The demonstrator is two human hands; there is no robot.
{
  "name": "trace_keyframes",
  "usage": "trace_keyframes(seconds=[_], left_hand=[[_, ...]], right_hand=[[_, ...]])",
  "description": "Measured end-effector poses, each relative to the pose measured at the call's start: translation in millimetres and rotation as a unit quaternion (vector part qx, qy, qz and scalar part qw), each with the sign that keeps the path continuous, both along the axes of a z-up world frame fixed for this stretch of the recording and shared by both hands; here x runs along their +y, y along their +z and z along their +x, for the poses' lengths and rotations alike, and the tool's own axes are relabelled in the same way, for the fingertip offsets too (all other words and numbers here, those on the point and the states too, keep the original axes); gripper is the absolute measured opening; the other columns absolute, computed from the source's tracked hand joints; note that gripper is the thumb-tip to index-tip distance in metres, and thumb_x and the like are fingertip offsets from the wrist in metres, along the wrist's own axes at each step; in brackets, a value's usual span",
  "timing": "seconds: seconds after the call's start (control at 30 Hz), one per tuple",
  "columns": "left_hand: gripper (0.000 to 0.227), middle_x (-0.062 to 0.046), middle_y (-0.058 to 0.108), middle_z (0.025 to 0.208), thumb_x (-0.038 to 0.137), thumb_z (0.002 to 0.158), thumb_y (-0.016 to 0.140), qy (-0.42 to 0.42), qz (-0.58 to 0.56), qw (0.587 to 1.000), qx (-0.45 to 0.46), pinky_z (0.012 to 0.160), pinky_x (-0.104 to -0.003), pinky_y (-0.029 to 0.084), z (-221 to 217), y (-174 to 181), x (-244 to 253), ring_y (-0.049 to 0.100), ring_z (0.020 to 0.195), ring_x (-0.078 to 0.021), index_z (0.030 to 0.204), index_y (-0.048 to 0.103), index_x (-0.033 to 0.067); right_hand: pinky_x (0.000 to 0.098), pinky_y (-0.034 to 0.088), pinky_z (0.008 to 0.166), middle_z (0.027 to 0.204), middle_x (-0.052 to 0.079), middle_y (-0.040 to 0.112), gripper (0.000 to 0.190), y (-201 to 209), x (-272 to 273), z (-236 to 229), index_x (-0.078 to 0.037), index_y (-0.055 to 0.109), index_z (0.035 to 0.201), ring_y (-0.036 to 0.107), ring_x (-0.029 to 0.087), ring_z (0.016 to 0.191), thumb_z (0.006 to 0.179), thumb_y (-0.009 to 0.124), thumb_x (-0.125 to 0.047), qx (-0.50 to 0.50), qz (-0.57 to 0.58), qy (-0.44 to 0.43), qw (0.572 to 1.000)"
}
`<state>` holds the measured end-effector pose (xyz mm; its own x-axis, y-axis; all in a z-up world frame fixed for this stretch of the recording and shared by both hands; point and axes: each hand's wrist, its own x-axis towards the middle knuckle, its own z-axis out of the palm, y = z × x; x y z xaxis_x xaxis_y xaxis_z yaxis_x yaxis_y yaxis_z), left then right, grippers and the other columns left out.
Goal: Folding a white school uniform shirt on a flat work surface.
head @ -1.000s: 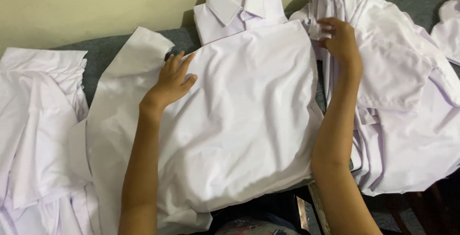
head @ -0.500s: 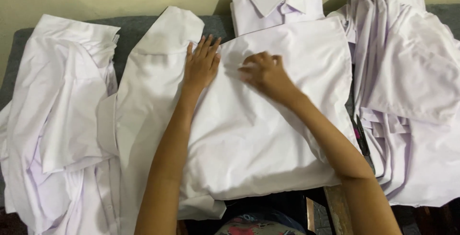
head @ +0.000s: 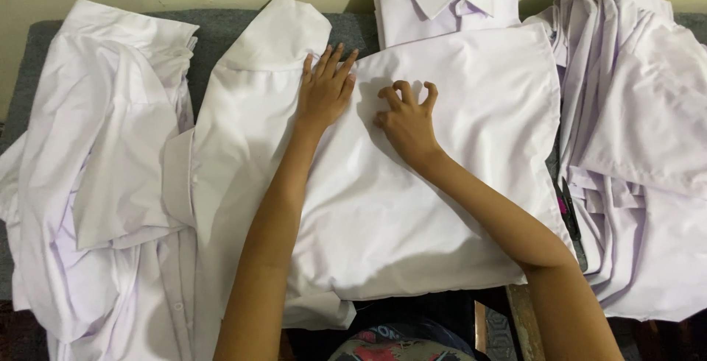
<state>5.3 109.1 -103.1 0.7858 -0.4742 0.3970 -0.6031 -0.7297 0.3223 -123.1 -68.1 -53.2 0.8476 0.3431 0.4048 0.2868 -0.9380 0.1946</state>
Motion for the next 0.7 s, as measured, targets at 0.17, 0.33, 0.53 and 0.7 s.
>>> trace_keyframes(seconds=[0.17, 0.33, 0.53, 0.7], left_hand=[[0.047, -0.005, 0.044, 0.161, 0.042, 0.111, 0.035, 0.004, -0.006, 1.000, -0.008, 0.124, -0.051, 0.004, 1.6, -2.8, 0.5, 0.032, 0.153, -0.0227, 0.156, 0.046, 0.0330], [0.048, -0.005, 0.042, 0.162, 0.042, 0.111, 0.034, -0.003, -0.015, 1.000, 0.004, 0.124, -0.050, 0.001, 2.1, -3.1, 0.5, 0.030, 0.154, -0.0224, 0.157, 0.045, 0.0323], [0.047, -0.006, 0.042, 0.163, 0.042, 0.112, 0.036, -0.003, -0.005, 1.000, 0.013, 0.124, -0.050, 0.000, 1.9, -3.7, 1.4, 0.030, 0.154, -0.0232, 0.157, 0.045, 0.0316], [0.045, -0.010, 0.050, 0.157, 0.029, 0.109, 0.042, -0.002, -0.016, 0.996, -0.089, 0.122, -0.052, 0.015, -3.4, 2.2, 2.4, 0.044, 0.146, -0.0257, 0.152, 0.052, 0.0244]], right_hand=[[0.0657, 0.023, 0.094, 0.108, 0.004, 0.058, 0.009, -11.2, 3.2, 4.8, -0.012, 0.080, 0.081, 0.040, 0.029, 0.121, 0.084, 0.083, -0.021, 0.005, 0.011, -0.030, 0.999], [0.0663, 0.017, 0.095, 0.108, 0.005, 0.051, 0.007, -1.3, -3.5, -7.3, -0.010, 0.078, 0.088, 0.038, 0.029, 0.123, 0.093, 0.076, -0.015, 0.010, 0.027, 0.009, 1.000], [0.0660, 0.019, 0.095, 0.107, 0.004, 0.052, 0.007, 45.5, -23.9, -50.0, -0.008, 0.066, 0.106, 0.041, 0.031, 0.121, 0.101, 0.066, -0.013, 0.068, 0.249, 0.018, 0.966], [0.0489, 0.015, 0.108, 0.101, -0.003, 0.055, 0.013, 62.4, -17.3, -88.8, -0.015, 0.050, 0.104, 0.048, 0.021, 0.109, 0.101, 0.042, -0.005, 0.240, 0.331, 0.109, 0.906]])
